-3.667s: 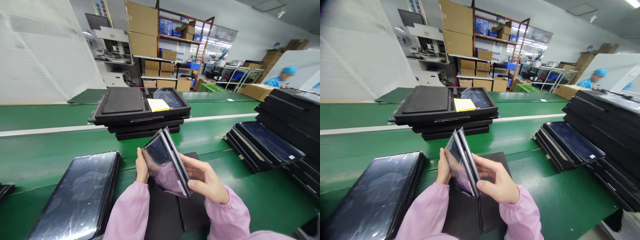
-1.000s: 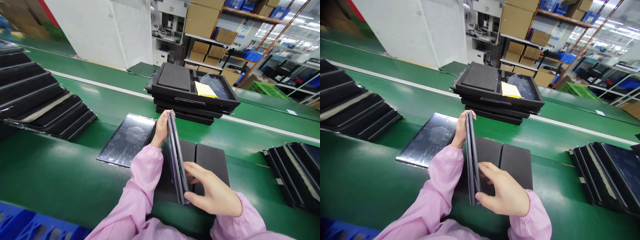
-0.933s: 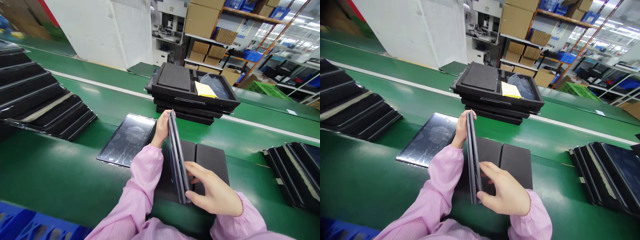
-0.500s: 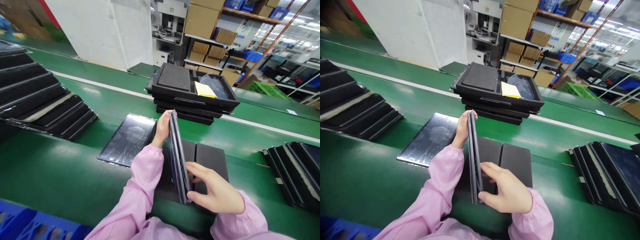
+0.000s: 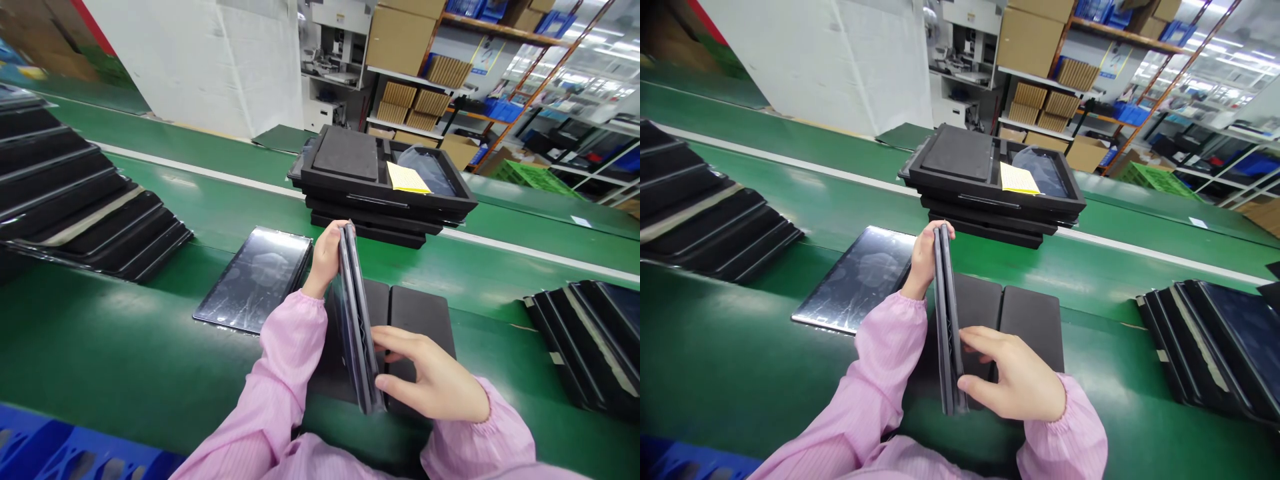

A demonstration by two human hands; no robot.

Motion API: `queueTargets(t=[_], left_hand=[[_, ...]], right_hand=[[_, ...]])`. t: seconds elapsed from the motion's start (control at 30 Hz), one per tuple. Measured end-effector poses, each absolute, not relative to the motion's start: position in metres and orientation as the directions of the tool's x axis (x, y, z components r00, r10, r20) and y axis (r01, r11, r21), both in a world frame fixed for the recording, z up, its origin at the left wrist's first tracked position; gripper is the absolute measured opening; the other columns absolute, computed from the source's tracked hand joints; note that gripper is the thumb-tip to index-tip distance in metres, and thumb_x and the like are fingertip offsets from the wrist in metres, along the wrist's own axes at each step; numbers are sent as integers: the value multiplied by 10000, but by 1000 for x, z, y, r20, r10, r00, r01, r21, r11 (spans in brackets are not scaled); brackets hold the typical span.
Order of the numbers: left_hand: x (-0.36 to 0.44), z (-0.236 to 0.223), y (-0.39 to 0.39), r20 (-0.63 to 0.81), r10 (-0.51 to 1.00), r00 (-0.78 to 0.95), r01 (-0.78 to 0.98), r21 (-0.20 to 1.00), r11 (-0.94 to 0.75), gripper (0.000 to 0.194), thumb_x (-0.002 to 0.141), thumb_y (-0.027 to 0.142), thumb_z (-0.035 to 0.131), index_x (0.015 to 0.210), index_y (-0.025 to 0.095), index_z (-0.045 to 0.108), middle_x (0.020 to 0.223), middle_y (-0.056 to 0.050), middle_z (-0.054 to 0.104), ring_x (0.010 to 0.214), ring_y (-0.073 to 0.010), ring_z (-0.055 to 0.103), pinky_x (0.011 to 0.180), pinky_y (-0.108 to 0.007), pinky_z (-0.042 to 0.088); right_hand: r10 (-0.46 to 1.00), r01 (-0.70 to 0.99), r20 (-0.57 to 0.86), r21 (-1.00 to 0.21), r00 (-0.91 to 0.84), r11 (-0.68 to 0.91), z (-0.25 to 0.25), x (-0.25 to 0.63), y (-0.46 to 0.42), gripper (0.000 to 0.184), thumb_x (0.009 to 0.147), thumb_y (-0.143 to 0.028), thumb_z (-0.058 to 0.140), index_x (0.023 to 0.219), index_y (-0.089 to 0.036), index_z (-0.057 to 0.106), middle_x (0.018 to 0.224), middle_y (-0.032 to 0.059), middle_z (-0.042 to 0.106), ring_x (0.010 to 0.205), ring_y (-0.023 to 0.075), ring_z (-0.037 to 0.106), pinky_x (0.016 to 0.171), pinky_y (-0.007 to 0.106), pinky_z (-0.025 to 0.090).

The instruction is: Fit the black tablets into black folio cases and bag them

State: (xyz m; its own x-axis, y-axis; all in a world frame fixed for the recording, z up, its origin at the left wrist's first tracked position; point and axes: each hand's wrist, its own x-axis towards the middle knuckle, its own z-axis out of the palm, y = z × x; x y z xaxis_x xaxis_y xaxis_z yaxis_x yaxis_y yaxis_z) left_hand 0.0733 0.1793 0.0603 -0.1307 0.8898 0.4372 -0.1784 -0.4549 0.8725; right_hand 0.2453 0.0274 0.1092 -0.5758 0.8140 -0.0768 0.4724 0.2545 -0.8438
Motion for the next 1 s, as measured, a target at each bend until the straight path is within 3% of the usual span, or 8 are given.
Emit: queueTargets(t=[0.17,0.33,0.47,0.6,0.73,1.0], left_hand=[[74,63,175,441,891,-108,-192,870,-454,626,804,832,441,780,226,600,672,-13,567,553,-159,468,540,-308,402],[75,65,172,450,890,-77,-143,878,-456,630,826,822,396,809,221,582,673,0,567,565,-152,489,557,-297,429],[76,67,167,479,876,-46,-121,868,-481,633,838,820,374,823,220,577,663,9,567,567,-156,511,560,-301,443],[77,70,160,533,846,-20,-70,843,-533,627,854,812,360,814,226,579,770,-33,650,733,-206,611,696,-342,491],[78,73,154,565,825,9,-54,824,-563,625,872,800,339,822,229,587,847,-59,692,851,-241,647,799,-378,497],[78,73,150,588,808,32,-36,809,-587,628,885,793,311,829,230,584,854,-67,696,870,-249,648,817,-392,500]], right_hand=[[838,473,-57,-845,-542,248,109,244,28,304,885,-232,601,1161,-224,729,1136,81,747,977,226,722,783,326,616],[840,501,-39,-817,-541,285,111,246,27,295,878,-178,549,1097,-208,745,1049,74,764,925,221,722,767,327,611],[865,488,-3,-826,-502,281,106,243,24,367,877,-193,575,1220,-211,704,1173,86,744,989,221,720,782,313,622],[916,453,97,-846,-389,282,99,235,20,496,884,-223,608,1380,-236,601,1351,79,667,1165,235,672,816,291,629],[921,436,120,-853,-371,287,97,230,18,468,901,-220,601,1368,-243,617,1367,73,662,1183,232,669,816,278,633],[898,447,134,-831,-419,332,106,232,17,431,940,-189,530,1359,-214,630,1352,91,677,1147,219,691,799,265,624]])
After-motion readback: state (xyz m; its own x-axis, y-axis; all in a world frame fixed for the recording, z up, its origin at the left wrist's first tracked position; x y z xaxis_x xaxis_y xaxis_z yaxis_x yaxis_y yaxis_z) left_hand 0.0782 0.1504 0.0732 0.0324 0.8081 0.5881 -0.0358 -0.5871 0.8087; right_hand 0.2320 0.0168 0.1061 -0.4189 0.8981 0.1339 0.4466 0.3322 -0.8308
